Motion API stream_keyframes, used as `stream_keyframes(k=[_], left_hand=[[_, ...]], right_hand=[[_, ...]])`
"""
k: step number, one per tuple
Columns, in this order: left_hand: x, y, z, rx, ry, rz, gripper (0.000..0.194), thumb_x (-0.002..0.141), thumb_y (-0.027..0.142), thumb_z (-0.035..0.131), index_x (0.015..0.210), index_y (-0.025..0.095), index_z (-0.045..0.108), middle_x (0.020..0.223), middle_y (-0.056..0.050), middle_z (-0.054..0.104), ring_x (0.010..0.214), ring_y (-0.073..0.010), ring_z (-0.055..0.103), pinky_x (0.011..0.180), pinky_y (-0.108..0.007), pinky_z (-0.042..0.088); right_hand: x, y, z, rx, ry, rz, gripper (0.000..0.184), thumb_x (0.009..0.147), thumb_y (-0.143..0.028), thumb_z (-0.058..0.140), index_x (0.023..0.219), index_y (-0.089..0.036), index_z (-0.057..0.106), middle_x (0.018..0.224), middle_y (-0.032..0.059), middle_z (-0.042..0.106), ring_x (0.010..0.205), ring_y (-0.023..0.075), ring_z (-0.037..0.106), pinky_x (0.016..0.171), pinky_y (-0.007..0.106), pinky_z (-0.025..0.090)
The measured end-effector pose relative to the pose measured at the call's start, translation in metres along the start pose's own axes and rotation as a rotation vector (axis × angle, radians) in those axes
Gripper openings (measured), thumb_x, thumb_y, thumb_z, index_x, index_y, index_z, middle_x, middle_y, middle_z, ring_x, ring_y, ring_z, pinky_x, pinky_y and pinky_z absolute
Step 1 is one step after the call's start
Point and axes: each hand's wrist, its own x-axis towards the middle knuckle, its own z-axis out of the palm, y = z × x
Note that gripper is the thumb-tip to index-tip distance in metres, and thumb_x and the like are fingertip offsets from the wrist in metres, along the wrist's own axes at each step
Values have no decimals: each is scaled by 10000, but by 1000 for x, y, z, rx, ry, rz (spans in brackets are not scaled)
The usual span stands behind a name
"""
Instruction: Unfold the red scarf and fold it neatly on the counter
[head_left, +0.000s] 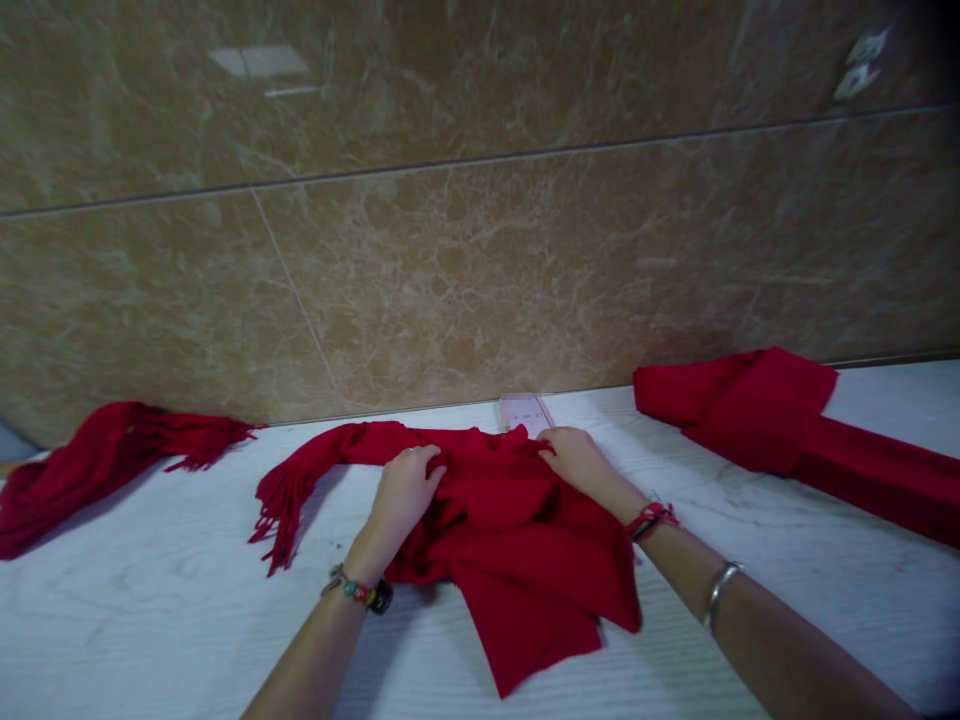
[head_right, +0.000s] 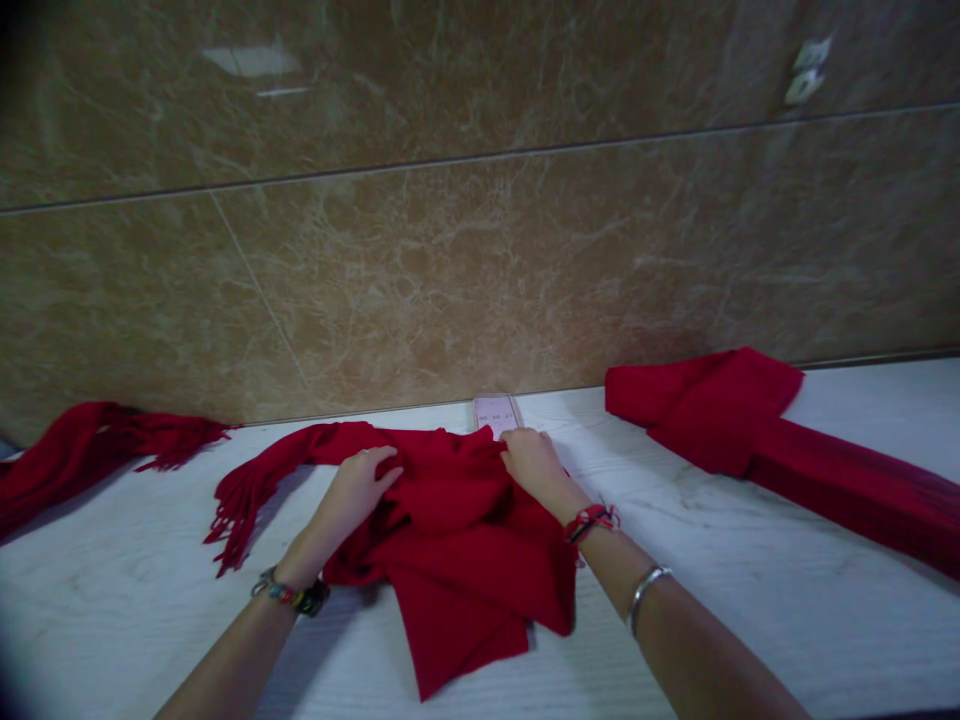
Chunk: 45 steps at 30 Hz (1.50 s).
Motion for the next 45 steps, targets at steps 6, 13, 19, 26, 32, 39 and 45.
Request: stream_keyframes(k=[6, 13, 19, 26, 32, 39, 45], left_hand=[[-4, -19, -35, -106, 377, 23, 163, 751, 163, 469, 829, 172, 612, 868, -60, 633, 873, -208, 560, 816, -324, 419], [-18, -23, -59, -411, -442, 289, 280, 749, 370, 463, 662, 156, 620, 617, -4, 605, 605, -143, 542, 580, -228, 423], [0, 1, -25, -428, 104, -29, 398, 832, 427, 333, 790, 149, 614, 780, -57, 661, 741, -176, 595, 714, -277, 442], [9, 22, 12, -275, -113, 13, 183, 746, 218, 542, 897, 168, 632, 924, -67, 676, 819, -183, 620, 762, -260, 450], [0, -21, -29, -80, 359, -242, 197, 778, 212, 445, 871, 170, 614, 884, -65, 653, 843, -202, 588, 762, -292, 432], [-10, -39, -28, -112, -343, -106, 143, 667, 117, 481, 629, 195, 595, 612, 25, 615, 622, -136, 555, 582, -208, 387], [0, -31, -29, -183, 191, -183, 341, 832, 370, 331, 801, 164, 600, 784, -47, 641, 731, -178, 569, 662, -272, 426]], right_hand=[[-4, 23, -48, 139, 357, 100, 209, 745, -154, 482, 861, -169, 655, 832, 51, 668, 767, 163, 594, 691, 242, 421], [-30, 43, -73, 310, -545, -211, 108, 666, -227, 588, 656, -159, 671, 586, 0, 622, 580, 141, 550, 528, 208, 378], [-16, 7, -37, 183, -60, -39, 298, 816, -314, 443, 789, -132, 677, 783, 82, 668, 687, 162, 573, 584, 224, 370], [-11, -23, -4, 131, -116, -81, 151, 738, -142, 521, 765, -151, 670, 779, 77, 680, 718, 163, 601, 612, 214, 385], [-6, 24, -45, 119, 376, 217, 234, 760, -149, 463, 896, -141, 653, 854, 75, 674, 785, 171, 602, 669, 230, 407], [-21, 46, -46, 161, -507, -135, 134, 628, -102, 547, 589, -177, 651, 558, -23, 624, 563, 122, 545, 512, 192, 357], [-11, 20, -34, 216, 6, 8, 284, 805, -324, 451, 768, -145, 669, 776, 71, 672, 702, 163, 588, 613, 230, 401]])
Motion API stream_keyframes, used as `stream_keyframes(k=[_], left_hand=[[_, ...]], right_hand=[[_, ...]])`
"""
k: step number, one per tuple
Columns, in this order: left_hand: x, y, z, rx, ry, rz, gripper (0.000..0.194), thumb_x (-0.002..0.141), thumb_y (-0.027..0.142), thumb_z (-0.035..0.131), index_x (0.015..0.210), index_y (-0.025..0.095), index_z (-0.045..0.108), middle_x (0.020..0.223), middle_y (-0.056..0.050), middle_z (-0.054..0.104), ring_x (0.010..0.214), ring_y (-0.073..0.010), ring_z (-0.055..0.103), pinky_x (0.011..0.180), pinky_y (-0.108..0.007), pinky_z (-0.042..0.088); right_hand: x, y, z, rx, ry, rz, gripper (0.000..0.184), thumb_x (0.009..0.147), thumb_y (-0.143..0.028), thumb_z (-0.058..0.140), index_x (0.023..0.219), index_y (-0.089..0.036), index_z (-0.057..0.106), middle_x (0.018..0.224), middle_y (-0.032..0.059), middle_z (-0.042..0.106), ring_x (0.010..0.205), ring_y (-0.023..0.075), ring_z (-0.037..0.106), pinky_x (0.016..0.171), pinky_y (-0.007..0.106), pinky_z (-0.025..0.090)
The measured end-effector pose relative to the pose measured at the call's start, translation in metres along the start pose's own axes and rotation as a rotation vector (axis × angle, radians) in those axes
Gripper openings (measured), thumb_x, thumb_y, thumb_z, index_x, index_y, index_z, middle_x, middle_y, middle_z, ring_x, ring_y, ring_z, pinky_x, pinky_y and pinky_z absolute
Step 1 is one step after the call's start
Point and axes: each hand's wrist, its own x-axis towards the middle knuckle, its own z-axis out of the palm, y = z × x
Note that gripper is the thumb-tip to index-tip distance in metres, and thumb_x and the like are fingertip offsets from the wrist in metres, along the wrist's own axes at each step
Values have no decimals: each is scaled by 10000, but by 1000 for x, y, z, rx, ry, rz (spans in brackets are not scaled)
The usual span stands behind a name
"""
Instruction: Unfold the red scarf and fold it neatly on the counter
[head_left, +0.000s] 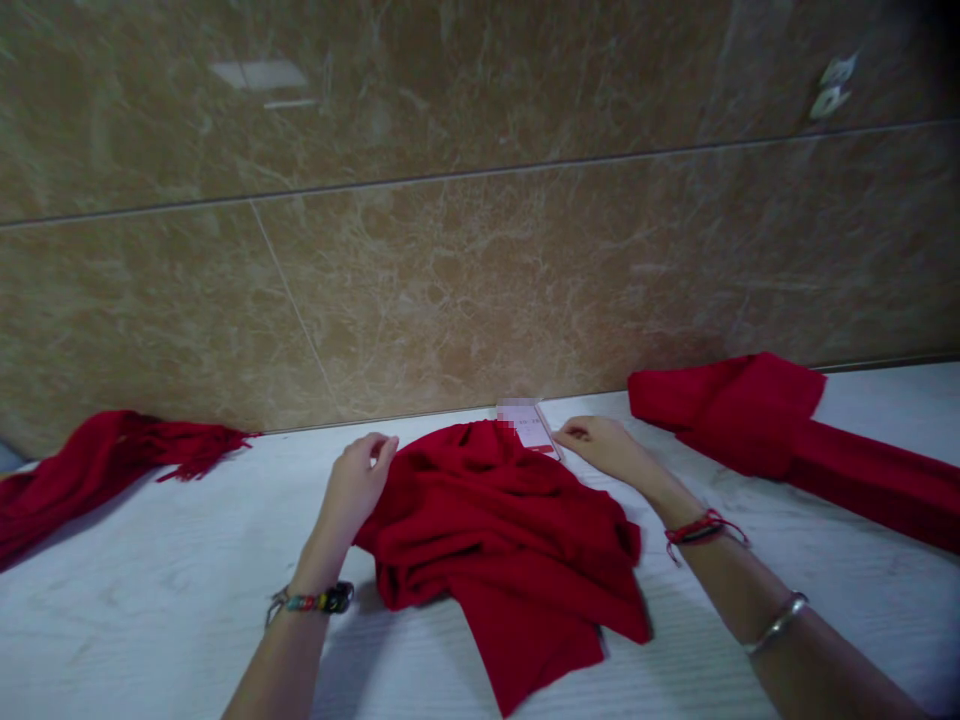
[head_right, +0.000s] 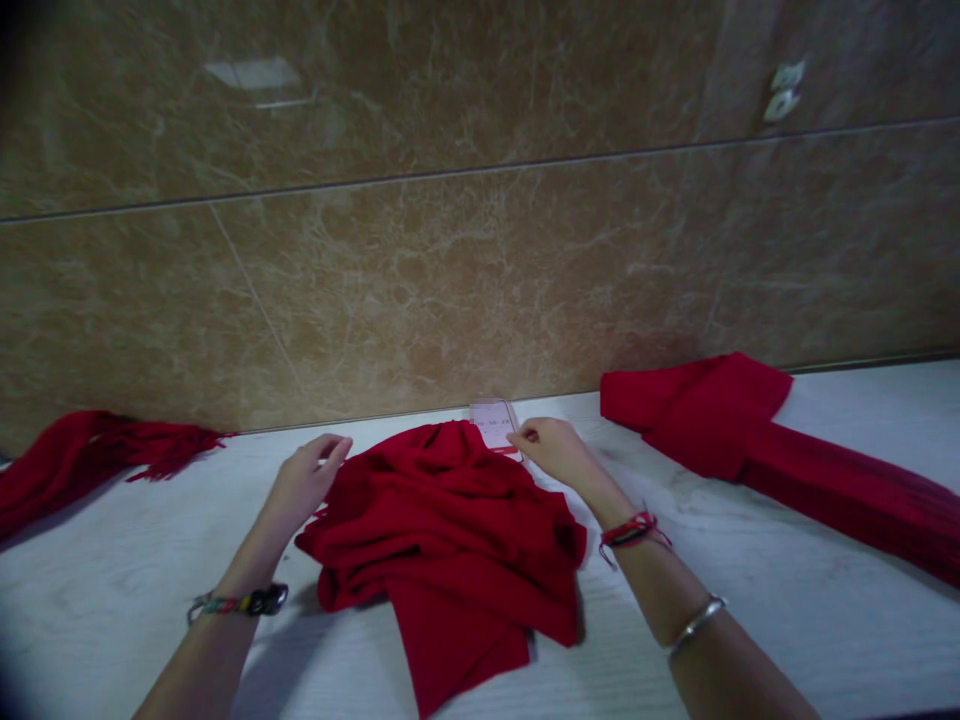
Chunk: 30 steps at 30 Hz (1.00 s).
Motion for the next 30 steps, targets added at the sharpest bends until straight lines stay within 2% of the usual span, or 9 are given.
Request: stream_keyframes(k=[3, 7, 10, 13, 18, 20, 24, 26, 30], left_hand=[[5, 25, 21, -22, 97, 192, 303, 844, 319, 359, 935, 146, 591, 979, -90, 627, 937, -197, 544, 855, -307, 397], [10, 57, 57, 63, -146, 268, 331, 809, 300, 484, 1095, 147, 546, 1064, -108, 612, 1007, -226, 533, 887, -344, 388], [11, 61, 67, 76, -254, 229, 284, 768, 188, 525, 1046, 182, 582, 975, -69, 650, 907, -197, 585, 836, -309, 419], [10, 49, 53, 91, -103, 213, 227, 775, 137, 470, 940, 179, 620, 928, -61, 649, 871, -184, 585, 821, -287, 421], [11, 20, 14, 107, 272, 10, 217, 779, 160, 414, 876, 185, 607, 871, -59, 613, 839, -192, 567, 766, -296, 431], [10, 14, 9, 92, 180, 51, 216, 755, 135, 418, 853, 175, 607, 842, -59, 610, 820, -186, 564, 761, -291, 431], [5, 14, 15, 59, -302, 290, 228, 673, 66, 455, 776, 182, 621, 805, -37, 629, 782, -160, 567, 750, -255, 425], [2, 17, 16, 15, -379, 294, 172, 705, 117, 469, 777, 178, 613, 782, -31, 638, 739, -155, 572, 710, -245, 427], [-1, 25, 14, -54, -222, 178, 303, 855, 347, 338, 808, 178, 586, 725, -32, 636, 675, -163, 577, 655, -256, 421]], right_hand=[[5, -18, 21, 25, 119, -31, 252, 769, -264, 522, 946, -125, 636, 957, 109, 654, 834, 175, 592, 718, 232, 412], [4, -31, 41, -13, 11, -98, 191, 758, -140, 485, 846, -141, 654, 849, 86, 677, 761, 169, 603, 688, 233, 414], [3, -26, 36, 8, 89, -94, 209, 738, -102, 466, 806, -155, 657, 841, 69, 677, 753, 156, 598, 693, 222, 409], [3, -14, 17, 75, 223, -41, 214, 721, -109, 463, 802, -164, 653, 809, 52, 674, 732, 148, 594, 675, 213, 408], [2, 12, -19, 66, 442, 201, 222, 721, -173, 434, 753, -165, 654, 676, 34, 656, 664, 161, 584, 584, 223, 385], [0, 19, -23, -1, 289, 175, 221, 699, -162, 438, 687, -169, 659, 640, 27, 648, 646, 160, 578, 561, 221, 372], [-3, 22, -13, -66, -164, -46, 221, 648, -95, 481, 690, -174, 683, 702, 27, 671, 689, 157, 590, 611, 215, 398], [-2, 16, -3, -15, -131, -101, 215, 691, -145, 515, 825, -164, 682, 844, 58, 676, 767, 165, 595, 680, 226, 419], [0, -2, 16, 79, 180, -71, 336, 784, -276, 514, 1071, -114, 581, 1031, 128, 623, 898, 188, 575, 801, 285, 413]])
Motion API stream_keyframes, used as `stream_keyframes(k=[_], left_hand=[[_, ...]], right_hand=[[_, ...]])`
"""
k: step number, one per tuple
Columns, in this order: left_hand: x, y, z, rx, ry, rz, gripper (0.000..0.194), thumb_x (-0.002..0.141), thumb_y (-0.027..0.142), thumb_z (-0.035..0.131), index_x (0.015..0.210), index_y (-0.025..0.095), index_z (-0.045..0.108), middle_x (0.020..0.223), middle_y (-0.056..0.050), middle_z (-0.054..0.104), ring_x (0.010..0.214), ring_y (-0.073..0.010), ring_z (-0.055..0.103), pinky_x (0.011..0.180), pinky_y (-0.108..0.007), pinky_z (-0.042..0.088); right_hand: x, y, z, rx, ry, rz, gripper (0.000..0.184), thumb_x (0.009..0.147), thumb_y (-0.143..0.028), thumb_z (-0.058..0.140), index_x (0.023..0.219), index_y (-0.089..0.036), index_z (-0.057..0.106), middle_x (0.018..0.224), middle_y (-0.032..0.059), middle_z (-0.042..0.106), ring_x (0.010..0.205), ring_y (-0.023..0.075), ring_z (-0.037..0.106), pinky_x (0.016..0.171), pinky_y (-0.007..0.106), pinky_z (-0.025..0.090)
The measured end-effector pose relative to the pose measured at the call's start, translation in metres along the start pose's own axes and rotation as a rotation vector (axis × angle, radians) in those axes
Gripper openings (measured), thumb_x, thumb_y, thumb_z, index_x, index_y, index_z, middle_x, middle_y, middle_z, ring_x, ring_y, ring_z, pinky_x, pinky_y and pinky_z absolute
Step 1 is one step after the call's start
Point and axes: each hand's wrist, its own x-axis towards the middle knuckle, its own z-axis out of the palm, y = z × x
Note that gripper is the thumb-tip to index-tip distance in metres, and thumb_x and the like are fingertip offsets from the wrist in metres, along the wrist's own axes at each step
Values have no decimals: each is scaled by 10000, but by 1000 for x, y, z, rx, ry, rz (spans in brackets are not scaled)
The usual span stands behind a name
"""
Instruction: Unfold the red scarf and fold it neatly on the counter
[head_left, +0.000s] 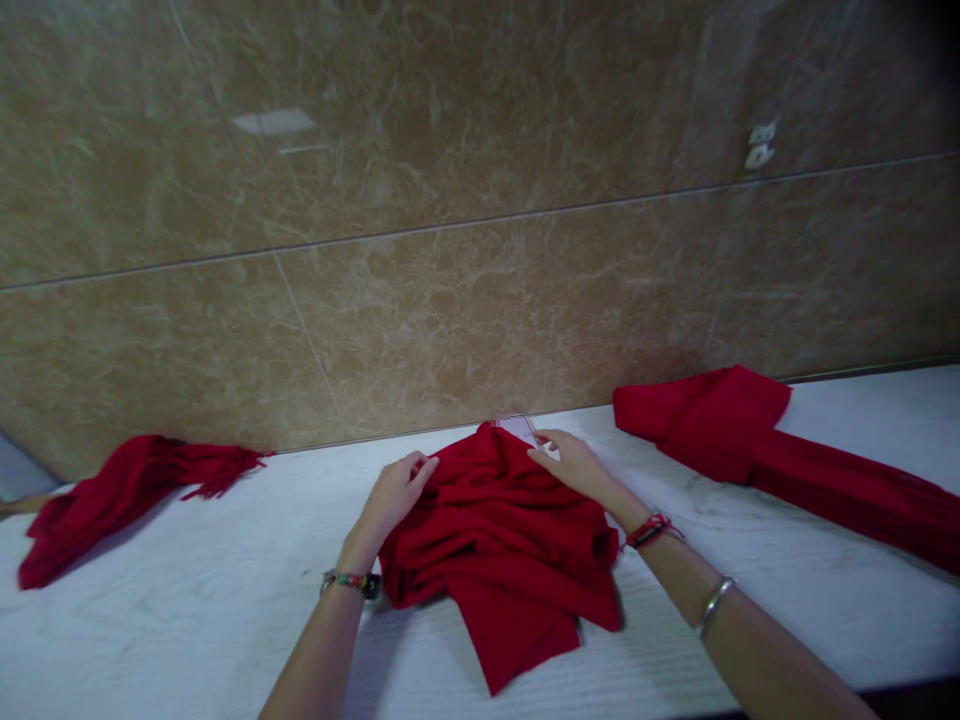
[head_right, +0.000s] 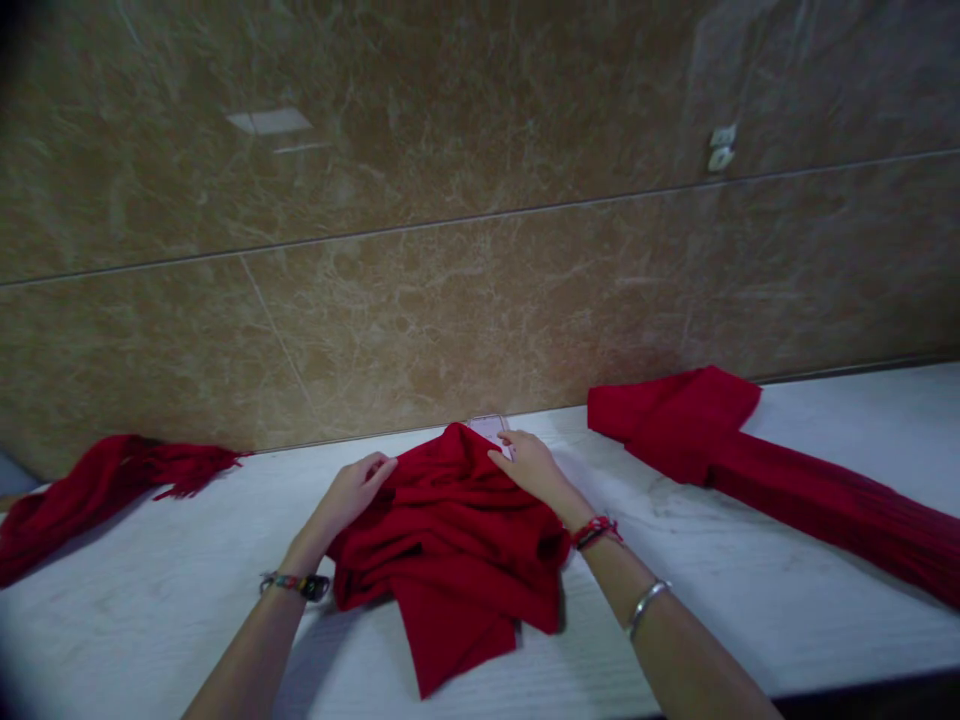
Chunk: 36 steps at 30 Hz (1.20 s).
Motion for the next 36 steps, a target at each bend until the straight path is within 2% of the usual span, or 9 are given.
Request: stream_keyframes(k=[3, 9, 13, 16, 21, 25, 31, 34, 36], left_hand=[[0, 7, 8, 28, 90, -17, 322, 866, 390, 330, 879, 191, 583, 775, -39, 639, 734, -176, 582, 696, -274, 423], [2, 16, 30, 107, 120, 171, 165, 793, 271, 498, 855, 162, 605, 921, -80, 603, 853, -192, 553, 815, -309, 423], [4, 14, 28, 56, 183, 158, 206, 799, 159, 426, 925, 162, 588, 929, -72, 624, 875, -179, 565, 840, -299, 425], [4, 14, 27, 96, 164, 149, 262, 773, 123, 417, 972, 151, 585, 978, -81, 628, 919, -178, 563, 877, -289, 406], [1, 18, 21, 265, 149, 31, 234, 757, 160, 418, 890, 165, 610, 921, -72, 645, 881, -190, 571, 835, -288, 408], [1, 13, 11, 356, 239, -131, 227, 774, 206, 382, 823, 178, 602, 854, -63, 647, 831, -188, 578, 751, -270, 412], [-1, -3, -4, 448, 289, -299, 246, 786, 258, 360, 797, 190, 595, 835, -79, 653, 801, -208, 597, 655, -277, 411], [-2, -15, -9, 467, 244, -403, 272, 785, 287, 357, 779, 178, 605, 823, -115, 645, 791, -255, 602, 626, -317, 428], [-1, -21, -7, 451, 198, -388, 261, 774, 266, 370, 775, 168, 612, 837, -126, 633, 819, -262, 599, 651, -330, 446]], right_hand=[[0, -9, 13, -18, 5, 18, 370, 772, -266, 553, 1119, -136, 543, 995, 104, 638, 901, 190, 578, 810, 298, 408], [1, -15, 18, -70, -47, 1, 228, 798, -128, 469, 968, -144, 620, 992, 93, 649, 925, 168, 584, 840, 254, 380], [2, -15, 13, -57, 27, 50, 288, 841, -203, 442, 1096, -125, 549, 924, 93, 662, 837, 174, 608, 736, 246, 415], [2, -13, 14, -93, -27, 72, 358, 831, -282, 479, 1150, -125, 518, 854, 93, 674, 768, 188, 620, 660, 246, 417], [3, -12, 11, -192, -109, 61, 199, 807, -205, 457, 845, -150, 644, 846, 106, 678, 795, 193, 619, 672, 235, 390], [5, -11, -1, -203, -4, 146, 250, 826, -195, 381, 897, -136, 614, 816, 108, 670, 769, 188, 611, 631, 237, 371], [9, 6, -21, -201, 176, 212, 210, 787, -193, 407, 799, -157, 614, 730, 65, 641, 690, 164, 580, 597, 233, 355], [10, 17, -23, -214, 169, 220, 171, 756, -178, 445, 755, -141, 612, 809, 89, 622, 765, 174, 568, 649, 238, 376], [10, 21, -18, -172, 103, 154, 134, 706, -122, 487, 766, -130, 606, 883, 101, 608, 839, 176, 557, 709, 234, 384]])
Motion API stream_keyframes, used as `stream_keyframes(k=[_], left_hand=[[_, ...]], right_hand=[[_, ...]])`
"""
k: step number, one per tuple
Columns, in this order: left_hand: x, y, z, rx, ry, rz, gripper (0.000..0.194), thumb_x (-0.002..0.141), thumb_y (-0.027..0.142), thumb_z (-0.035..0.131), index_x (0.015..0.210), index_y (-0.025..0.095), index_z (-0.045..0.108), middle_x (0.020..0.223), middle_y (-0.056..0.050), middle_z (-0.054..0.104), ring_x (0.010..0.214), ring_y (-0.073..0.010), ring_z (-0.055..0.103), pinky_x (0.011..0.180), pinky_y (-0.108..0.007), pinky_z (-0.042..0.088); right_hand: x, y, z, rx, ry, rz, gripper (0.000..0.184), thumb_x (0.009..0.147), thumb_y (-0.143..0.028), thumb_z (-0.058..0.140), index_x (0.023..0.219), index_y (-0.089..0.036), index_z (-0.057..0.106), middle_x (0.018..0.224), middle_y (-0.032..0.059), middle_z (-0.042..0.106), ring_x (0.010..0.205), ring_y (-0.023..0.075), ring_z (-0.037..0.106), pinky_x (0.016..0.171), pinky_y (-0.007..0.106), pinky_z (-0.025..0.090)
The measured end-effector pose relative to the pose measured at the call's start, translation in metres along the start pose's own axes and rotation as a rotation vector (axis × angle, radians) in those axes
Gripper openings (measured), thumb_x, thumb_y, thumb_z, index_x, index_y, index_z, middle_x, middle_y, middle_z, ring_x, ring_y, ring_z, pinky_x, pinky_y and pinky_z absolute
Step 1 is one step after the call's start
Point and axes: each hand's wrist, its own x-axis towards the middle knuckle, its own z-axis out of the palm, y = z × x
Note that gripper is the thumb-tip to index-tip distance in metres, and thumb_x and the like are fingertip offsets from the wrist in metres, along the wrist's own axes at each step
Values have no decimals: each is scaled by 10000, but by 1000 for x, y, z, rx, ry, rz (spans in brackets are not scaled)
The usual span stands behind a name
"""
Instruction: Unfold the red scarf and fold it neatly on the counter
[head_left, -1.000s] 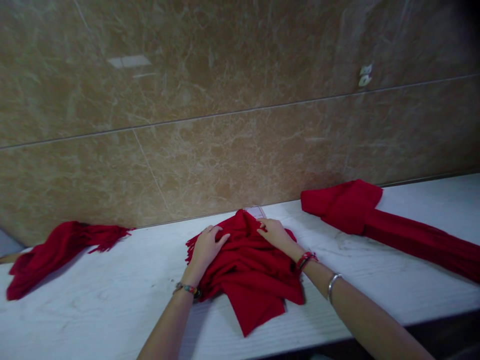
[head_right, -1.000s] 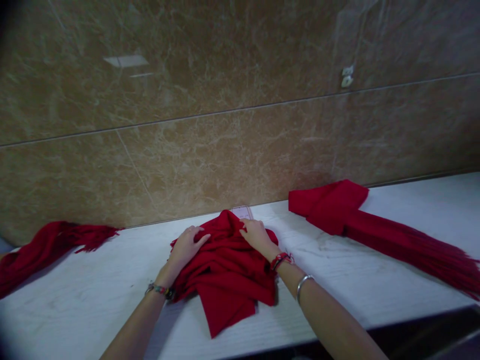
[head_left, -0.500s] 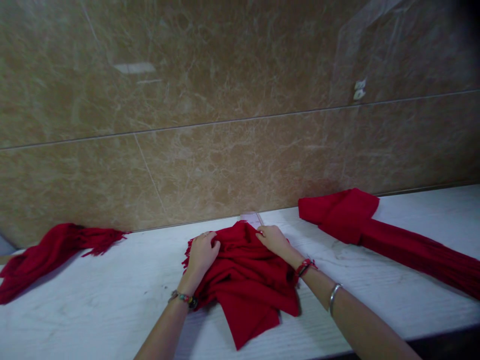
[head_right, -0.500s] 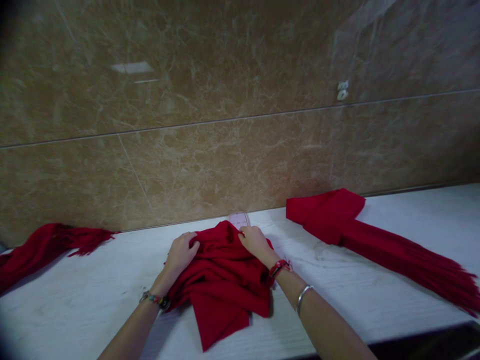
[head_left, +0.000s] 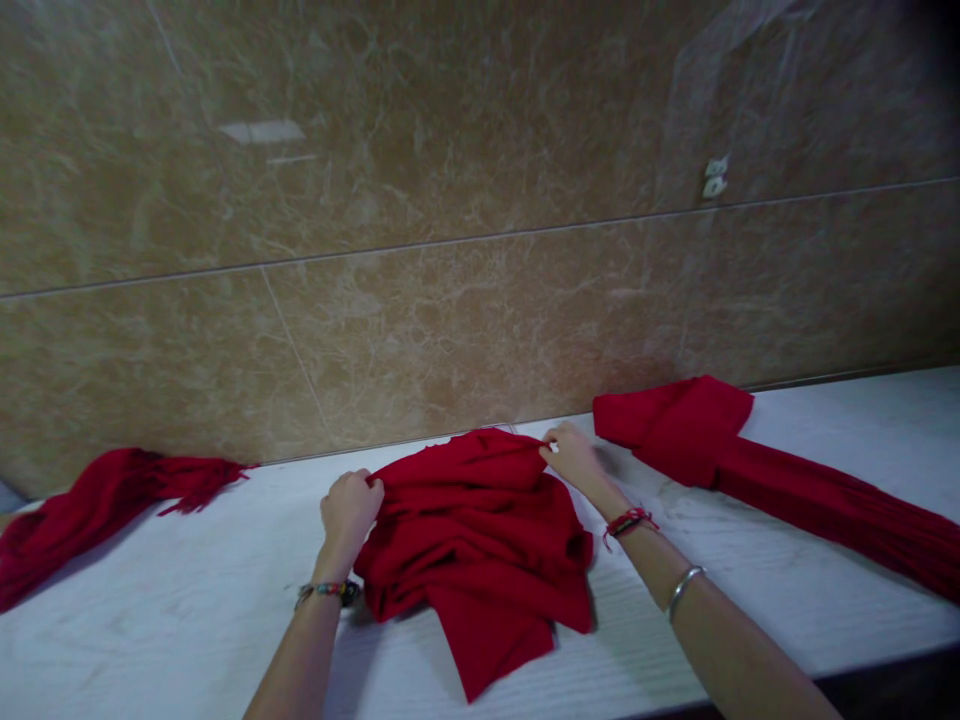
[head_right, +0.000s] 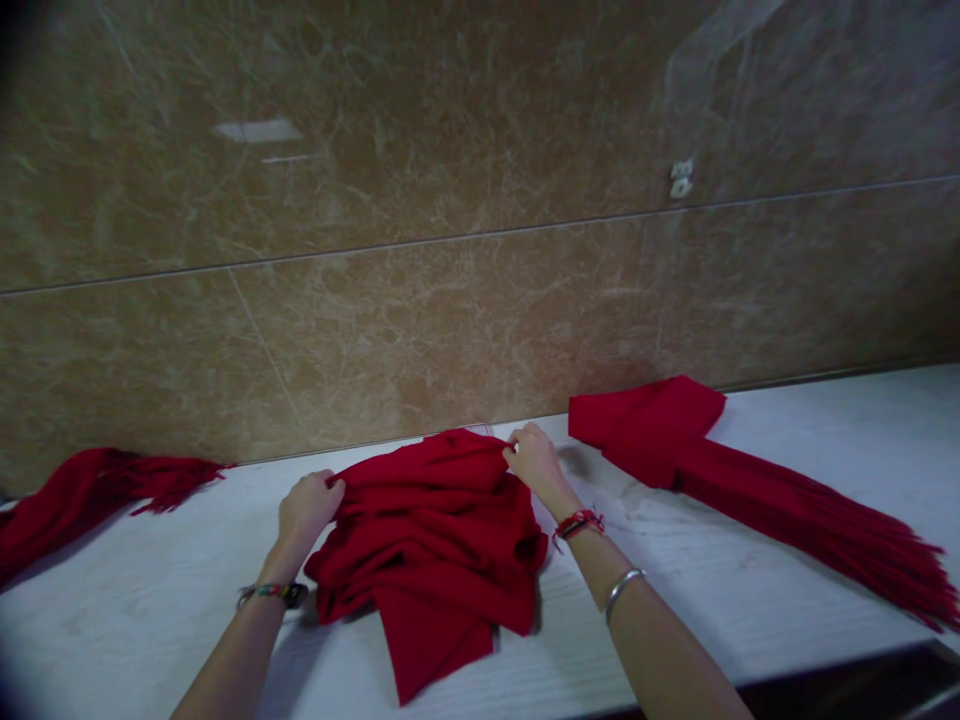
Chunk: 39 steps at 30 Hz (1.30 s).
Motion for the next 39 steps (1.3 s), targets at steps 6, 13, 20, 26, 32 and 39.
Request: stream_keyframes(k=[6, 13, 20, 26, 32, 39], left_hand=[[-4, 18, 13, -445, -12, 407, 560, 619, 13, 366, 1141, 159, 508, 1164, -80, 553, 1107, -169, 481, 967, -321, 359], [-13, 38, 22, -780, -130, 421, 416, 846, 322, 311, 1168, 149, 511, 1212, -90, 537, 1142, -181, 461, 1024, -363, 291], [-17, 39, 26, -875, -258, 458, 538, 760, 326, 509, 1262, 161, 408, 1293, -96, 460, 1200, -198, 402, 1032, -354, 270], [-21, 49, 25, -919, -123, 348, 339, 740, 313, 529, 1040, 158, 562, 1067, -74, 611, 983, -189, 551, 907, -325, 394], [-6, 25, 17, -699, 186, 172, 154, 752, 237, 458, 781, 159, 587, 800, -55, 623, 797, -189, 561, 774, -322, 429], [-2, 15, 20, -416, -107, 319, 84, 680, 156, 501, 669, 168, 583, 740, -38, 597, 738, -172, 544, 706, -270, 421]], right_hand=[[-10, -15, 19, 300, -208, -146, 438, 700, -126, 548, 1133, -142, 484, 982, 82, 637, 873, 175, 586, 754, 252, 421], [-13, -28, 22, 329, -111, -262, 195, 829, -179, 457, 845, -172, 652, 874, 65, 670, 824, 179, 599, 773, 280, 429], [-29, -52, 10, 453, -22, -439, 141, 806, -134, 527, 822, -172, 661, 824, 48, 607, 775, 141, 554, 739, 252, 433], [-37, -62, 13, 452, 20, -505, 139, 817, -147, 515, 824, -191, 648, 819, 30, 606, 780, 143, 546, 740, 263, 418], [-13, -26, 4, 312, 283, -254, 166, 821, -172, 451, 799, -150, 615, 802, 78, 605, 785, 193, 544, 737, 319, 410], [-9, -14, 5, 286, -97, -314, 154, 735, -178, 511, 621, -162, 613, 776, 65, 619, 737, 157, 567, 692, 252, 432]])
